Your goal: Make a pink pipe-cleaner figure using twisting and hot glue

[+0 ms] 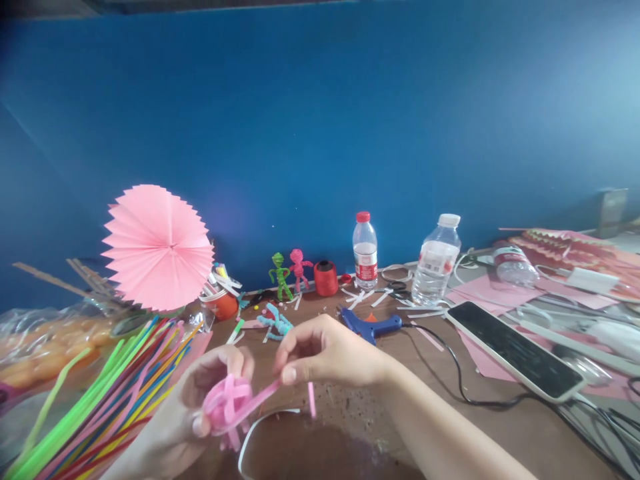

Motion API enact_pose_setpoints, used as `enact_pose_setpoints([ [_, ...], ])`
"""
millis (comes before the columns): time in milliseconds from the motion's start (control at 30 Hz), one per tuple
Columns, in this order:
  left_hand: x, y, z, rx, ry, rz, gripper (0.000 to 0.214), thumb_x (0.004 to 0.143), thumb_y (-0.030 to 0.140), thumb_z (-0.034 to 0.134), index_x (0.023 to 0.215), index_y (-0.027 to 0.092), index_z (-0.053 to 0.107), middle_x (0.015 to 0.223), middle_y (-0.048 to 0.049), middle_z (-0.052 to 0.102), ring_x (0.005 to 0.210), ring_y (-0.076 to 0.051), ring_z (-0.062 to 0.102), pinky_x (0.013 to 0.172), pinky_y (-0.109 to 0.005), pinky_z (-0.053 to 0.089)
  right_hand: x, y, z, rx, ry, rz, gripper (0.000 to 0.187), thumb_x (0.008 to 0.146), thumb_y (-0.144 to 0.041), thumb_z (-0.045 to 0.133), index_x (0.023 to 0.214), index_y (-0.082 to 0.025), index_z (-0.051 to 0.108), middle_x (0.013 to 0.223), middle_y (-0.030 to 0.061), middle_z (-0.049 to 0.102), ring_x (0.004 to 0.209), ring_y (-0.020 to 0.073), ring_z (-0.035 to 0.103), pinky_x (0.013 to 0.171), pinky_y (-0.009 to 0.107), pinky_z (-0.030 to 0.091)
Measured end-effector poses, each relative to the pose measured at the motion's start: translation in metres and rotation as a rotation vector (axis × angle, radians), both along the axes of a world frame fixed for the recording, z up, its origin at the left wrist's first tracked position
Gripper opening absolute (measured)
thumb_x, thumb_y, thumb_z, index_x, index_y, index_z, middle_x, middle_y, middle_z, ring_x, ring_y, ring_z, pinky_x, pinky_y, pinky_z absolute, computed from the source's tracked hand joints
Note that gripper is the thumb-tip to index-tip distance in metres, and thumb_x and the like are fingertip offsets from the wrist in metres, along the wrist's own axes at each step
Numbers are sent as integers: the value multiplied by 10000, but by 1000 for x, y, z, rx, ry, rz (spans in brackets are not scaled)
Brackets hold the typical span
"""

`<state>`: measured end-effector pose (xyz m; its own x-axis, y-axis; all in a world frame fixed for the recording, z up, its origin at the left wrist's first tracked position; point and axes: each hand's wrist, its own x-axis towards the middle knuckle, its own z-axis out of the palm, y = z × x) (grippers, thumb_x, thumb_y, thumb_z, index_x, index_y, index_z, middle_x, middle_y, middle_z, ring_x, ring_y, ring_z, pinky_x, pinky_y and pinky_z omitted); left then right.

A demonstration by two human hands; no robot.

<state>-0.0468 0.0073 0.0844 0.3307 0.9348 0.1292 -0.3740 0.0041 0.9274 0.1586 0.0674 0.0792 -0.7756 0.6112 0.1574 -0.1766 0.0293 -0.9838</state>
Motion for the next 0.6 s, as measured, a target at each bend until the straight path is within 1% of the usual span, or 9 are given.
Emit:
enact_pose_setpoints([
  [67,-3,0,-2,132,43,-32,330,520,314,828,733,155,633,711,-10,541,567,-85,471,495,-168,393,5,-1,4,63,-102,10,221,675,-340,727,780,-149,688,636,-21,602,545,85,523,535,212,406],
  [133,-6,-1,-4,269,114,-69,333,527,267,831,776,180,628,773,-17,561,636,-110,511,557,-194,424,9,-3,11,216,-212,-31,162,675,-289,730,755,-151,700,648,-19,592,574,90,519,536,207,401],
  [200,-9,-4,-6,393,230,-77,348,561,171,812,844,218,615,832,-14,579,700,-130,538,605,-214,445,11,-8,20,386,-292,-93,68,685,-215,712,720,-158,698,672,-24,565,612,91,508,544,202,388],
  [267,-11,-7,-7,500,336,-54,406,570,52,780,875,244,593,855,-3,583,731,-135,553,624,-219,456,12,-14,29,493,-342,-152,20,693,-176,692,685,-161,682,673,-33,528,621,88,490,556,202,378],
  [333,-12,-9,-6,570,408,-30,451,563,-21,751,876,251,573,849,8,582,732,-135,563,624,-219,461,13,-18,35,546,-376,-188,36,702,-137,668,677,-163,661,683,-40,515,631,85,484,567,201,372],
  [400,-10,-9,-5,615,459,-8,468,550,-41,747,872,246,563,845,8,585,728,-134,572,614,-213,464,12,-21,37,566,-394,-193,66,718,-126,647,664,-163,637,677,-47,503,630,81,478,566,199,365],
  [467,-8,-9,-2,666,501,13,478,529,-33,766,869,236,566,839,3,596,715,-133,581,596,-203,469,11,-23,36,585,-402,-195,97,725,-121,640,642,-163,614,661,-54,487,624,78,469,557,195,357],
  [600,-4,-9,4,729,541,18,429,544,13,780,862,229,590,822,-10,630,697,-145,619,587,-216,506,9,-28,36,661,-432,-266,122,711,-91,646,639,-169,586,653,-61,484,630,78,464,552,192,344],
])
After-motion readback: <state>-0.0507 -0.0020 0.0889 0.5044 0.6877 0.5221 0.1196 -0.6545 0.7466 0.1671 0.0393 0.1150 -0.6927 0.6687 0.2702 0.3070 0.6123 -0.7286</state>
